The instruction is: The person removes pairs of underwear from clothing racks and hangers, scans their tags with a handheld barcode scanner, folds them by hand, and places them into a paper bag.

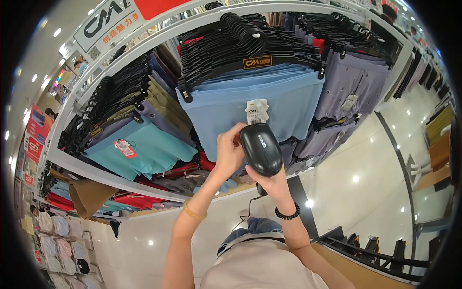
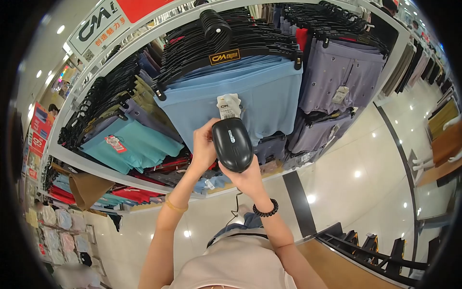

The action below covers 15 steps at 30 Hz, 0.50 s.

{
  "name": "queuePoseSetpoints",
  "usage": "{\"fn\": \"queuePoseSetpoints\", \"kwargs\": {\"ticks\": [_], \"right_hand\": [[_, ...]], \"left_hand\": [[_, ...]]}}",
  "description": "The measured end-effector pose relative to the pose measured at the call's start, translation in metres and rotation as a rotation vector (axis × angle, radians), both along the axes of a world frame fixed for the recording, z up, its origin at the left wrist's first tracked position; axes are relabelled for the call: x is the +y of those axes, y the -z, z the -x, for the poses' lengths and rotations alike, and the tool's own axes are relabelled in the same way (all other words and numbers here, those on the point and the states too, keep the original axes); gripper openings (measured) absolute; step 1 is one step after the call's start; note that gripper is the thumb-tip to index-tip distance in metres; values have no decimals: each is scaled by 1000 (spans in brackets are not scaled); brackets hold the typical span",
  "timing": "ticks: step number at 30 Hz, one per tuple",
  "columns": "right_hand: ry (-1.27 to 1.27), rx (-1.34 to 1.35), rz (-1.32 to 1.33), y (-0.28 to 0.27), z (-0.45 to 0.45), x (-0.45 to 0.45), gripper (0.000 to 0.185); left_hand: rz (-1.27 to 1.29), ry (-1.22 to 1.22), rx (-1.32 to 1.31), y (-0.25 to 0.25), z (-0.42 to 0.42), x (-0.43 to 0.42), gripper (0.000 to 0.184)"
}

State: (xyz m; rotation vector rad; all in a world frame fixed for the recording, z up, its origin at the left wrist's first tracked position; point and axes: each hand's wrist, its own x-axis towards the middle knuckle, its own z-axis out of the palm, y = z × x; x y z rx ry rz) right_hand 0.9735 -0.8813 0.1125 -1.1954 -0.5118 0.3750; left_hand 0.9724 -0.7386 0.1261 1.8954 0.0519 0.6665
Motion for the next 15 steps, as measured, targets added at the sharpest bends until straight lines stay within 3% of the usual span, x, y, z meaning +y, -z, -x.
{"fn": "queuePoseSetpoints", "kwargs": {"ticks": [5, 7, 8, 9, 10, 12, 15], "right_hand": [[121, 3, 12, 4, 7, -9, 30], [313, 43, 13, 2, 9, -13, 36], [200, 169, 120, -6, -1, -28, 44], [384, -5, 22, -3, -6, -28, 24], [351, -9, 22, -9, -18, -39, 19], [408, -179, -154, -29, -38, -50, 19], [628, -369, -148, -47, -90, -64, 29]], "left_hand": [[108, 19, 29, -6, 9, -4, 10], [86, -130, 0, -13, 15, -1, 9], [76, -203, -14, -15, 17, 1, 9], [-32, -354, -231, -14, 17, 7, 15], [65, -396, -292, -14, 20, 14, 21], [-4, -547, -473, -19, 15, 28, 27], [-15, -442, -409, -25, 12, 45, 31]]}}
